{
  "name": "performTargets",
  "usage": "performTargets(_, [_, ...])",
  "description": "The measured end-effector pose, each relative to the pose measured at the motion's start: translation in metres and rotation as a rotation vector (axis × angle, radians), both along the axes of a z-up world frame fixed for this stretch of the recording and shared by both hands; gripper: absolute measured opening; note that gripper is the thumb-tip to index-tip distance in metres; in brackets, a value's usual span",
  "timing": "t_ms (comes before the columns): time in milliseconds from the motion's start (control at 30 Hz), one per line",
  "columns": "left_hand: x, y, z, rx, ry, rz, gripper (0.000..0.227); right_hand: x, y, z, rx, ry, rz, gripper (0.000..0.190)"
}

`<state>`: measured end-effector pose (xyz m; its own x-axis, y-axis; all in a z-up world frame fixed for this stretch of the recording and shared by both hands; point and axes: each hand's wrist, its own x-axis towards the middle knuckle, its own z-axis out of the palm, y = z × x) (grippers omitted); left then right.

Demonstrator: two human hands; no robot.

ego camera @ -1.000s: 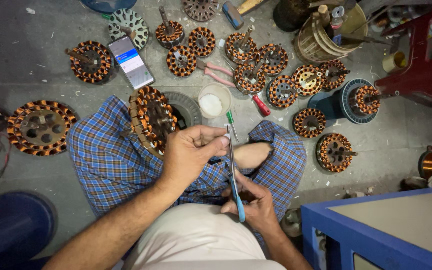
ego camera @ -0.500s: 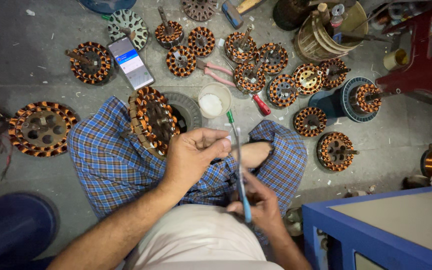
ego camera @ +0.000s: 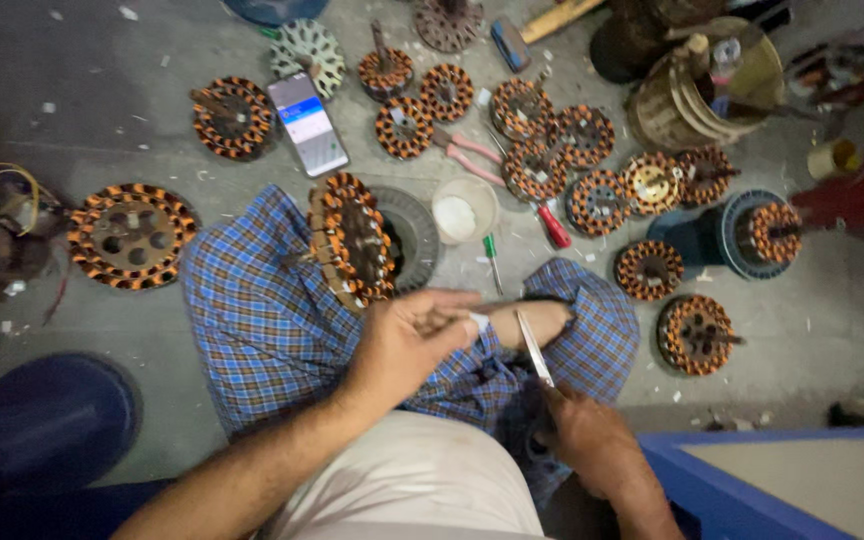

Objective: The person sits on the floor and works on a motor stator, inserting small white insulating pieces into the copper windings. They use a screwdriver to push the pieces in and scissors to trim excess material. Several other stators are visible on the floor.

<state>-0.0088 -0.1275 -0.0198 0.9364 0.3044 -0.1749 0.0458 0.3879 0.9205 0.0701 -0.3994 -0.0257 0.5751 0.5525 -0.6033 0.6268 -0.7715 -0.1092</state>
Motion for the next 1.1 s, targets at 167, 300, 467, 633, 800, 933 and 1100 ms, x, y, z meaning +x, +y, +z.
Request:
performTargets(167, [-0.015, -0.007, 0.001, 0.004, 0.031, -0.069, 0.028, -0.009, 0.067, 0.020, 1.161, 0.324, -0.489, 0.027])
performTargets(300, [-0.023, 0.002, 0.009, 0.095, 0.026, -0.057, 0.019, -0.009, 0.096, 0.021, 1.358, 0.406, -0.534, 0.018])
performTargets(467, [-0.029, 0.016, 0.011, 0.137, -0.130, 0.027, 0.014, -0.008, 0.113, 0.027, 1.341, 0.422, -0.537, 0.018])
performTargets(633, [-0.027, 0.025, 0.007, 0.083, 0.000, -0.087, 0.019, -0.008, 0.118, 0.040, 1.274, 0.177, -0.339, 0.014])
performTargets(800, [-0.023, 0.026, -0.005, -0.072, 0.025, -0.127, 0.018, -0.010, 0.124, 0.047, 1.297, 0.015, -0.191, 0.016])
performTargets(933, [-0.023, 0.030, -0.001, -0.009, 0.018, -0.131, 0.017, -0.007, 0.124, 0.052, 1.299, -0.028, -0.092, 0.021])
performTargets(1100, [-0.027, 0.036, 0.025, 0.325, -0.099, -0.082, 0.015, -0.001, 0.117, 0.054, 1.277, 0.096, -0.157, 0.024])
